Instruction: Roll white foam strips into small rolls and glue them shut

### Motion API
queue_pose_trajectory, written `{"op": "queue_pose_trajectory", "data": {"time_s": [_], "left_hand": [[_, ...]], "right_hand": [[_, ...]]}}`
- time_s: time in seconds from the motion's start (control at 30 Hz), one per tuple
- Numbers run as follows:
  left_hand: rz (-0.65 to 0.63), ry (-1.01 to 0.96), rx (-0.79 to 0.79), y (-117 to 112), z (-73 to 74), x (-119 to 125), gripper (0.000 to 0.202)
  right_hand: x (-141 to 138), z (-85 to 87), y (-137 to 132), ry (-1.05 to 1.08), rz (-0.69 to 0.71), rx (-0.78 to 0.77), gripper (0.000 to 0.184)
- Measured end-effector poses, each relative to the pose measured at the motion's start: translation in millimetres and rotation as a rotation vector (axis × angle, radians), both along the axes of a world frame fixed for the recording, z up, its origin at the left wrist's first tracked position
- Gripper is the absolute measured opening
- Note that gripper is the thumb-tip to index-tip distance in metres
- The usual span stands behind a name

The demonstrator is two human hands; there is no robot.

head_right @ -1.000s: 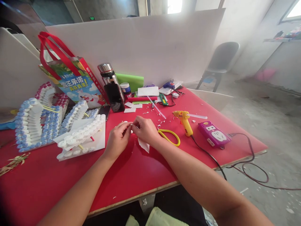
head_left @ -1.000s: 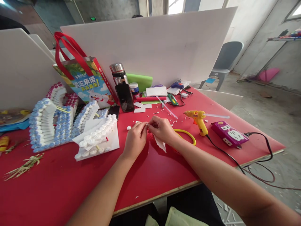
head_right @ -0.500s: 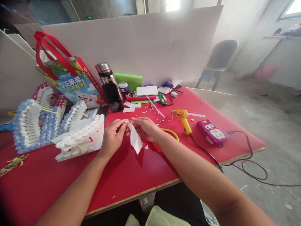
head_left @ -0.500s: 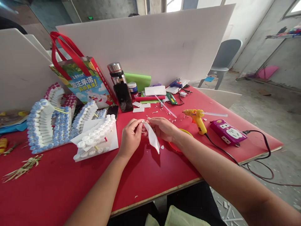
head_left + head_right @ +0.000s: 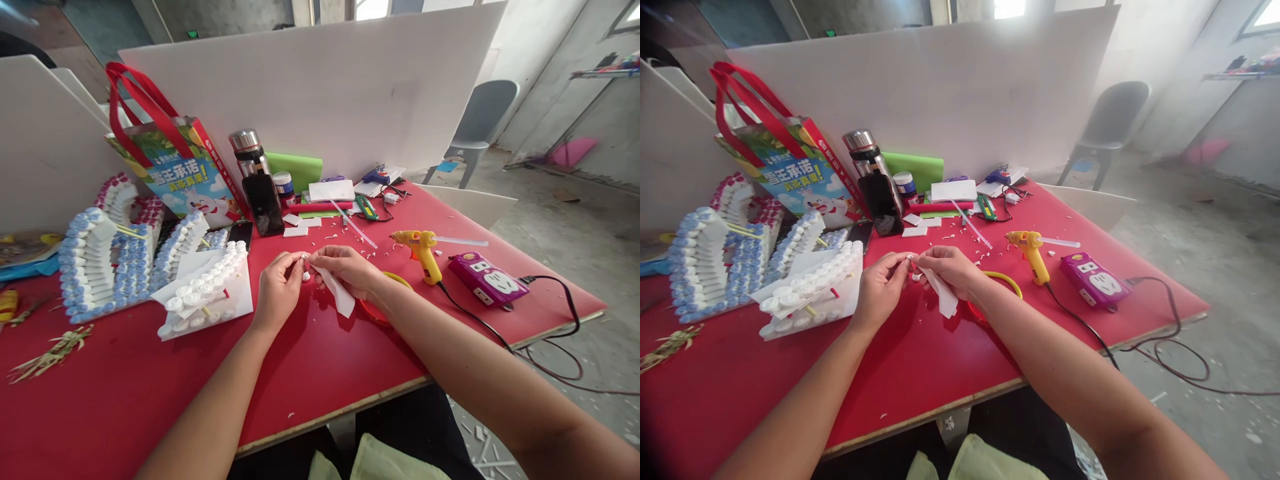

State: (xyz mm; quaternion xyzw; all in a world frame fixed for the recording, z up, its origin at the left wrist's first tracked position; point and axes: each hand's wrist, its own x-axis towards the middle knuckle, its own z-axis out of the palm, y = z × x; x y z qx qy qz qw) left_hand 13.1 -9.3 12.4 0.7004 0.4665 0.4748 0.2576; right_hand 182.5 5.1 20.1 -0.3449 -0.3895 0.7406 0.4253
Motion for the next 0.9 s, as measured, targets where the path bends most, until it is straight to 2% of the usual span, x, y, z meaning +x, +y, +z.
{"op": "queue_pose_trajectory", "data": {"time_s": [0.23,0.43,0.57,0.67,0.8,0.9], "left_hand": [[0.037,0.067,0.036,-1.4,-4.5,2.8,0.022],[0.098,0.228,0.183,-0.4,-10.0,5.5,0.019],[0.114,0.426,0.369,0.7,-11.9,5.9,0.022],[0.093,0.516,0.429,-0.3,-11.9,5.7,0.028],[0.012,0.424,0.395,-3.9,-7.3,6.1,0.033],[-0.047,0.236,0.261,-4.9,-1.9,5.2,0.030]], "right_hand": [[-7.0,-9.6,1.5,-0.201,-0.149,0.221,0.035],[-11.8,-13.6,-2.5,-0.475,-0.267,0.445,0.024],[-10.7,-15.2,-2.5,-0.462,-0.261,0.482,0.016],[-9.2,-15.4,-1.6,-0.428,-0.252,0.484,0.017],[-7.3,-13.5,-1.1,-0.343,-0.236,0.451,0.018],[-4.8,-11.7,-0.7,-0.305,-0.219,0.488,0.017]]}}
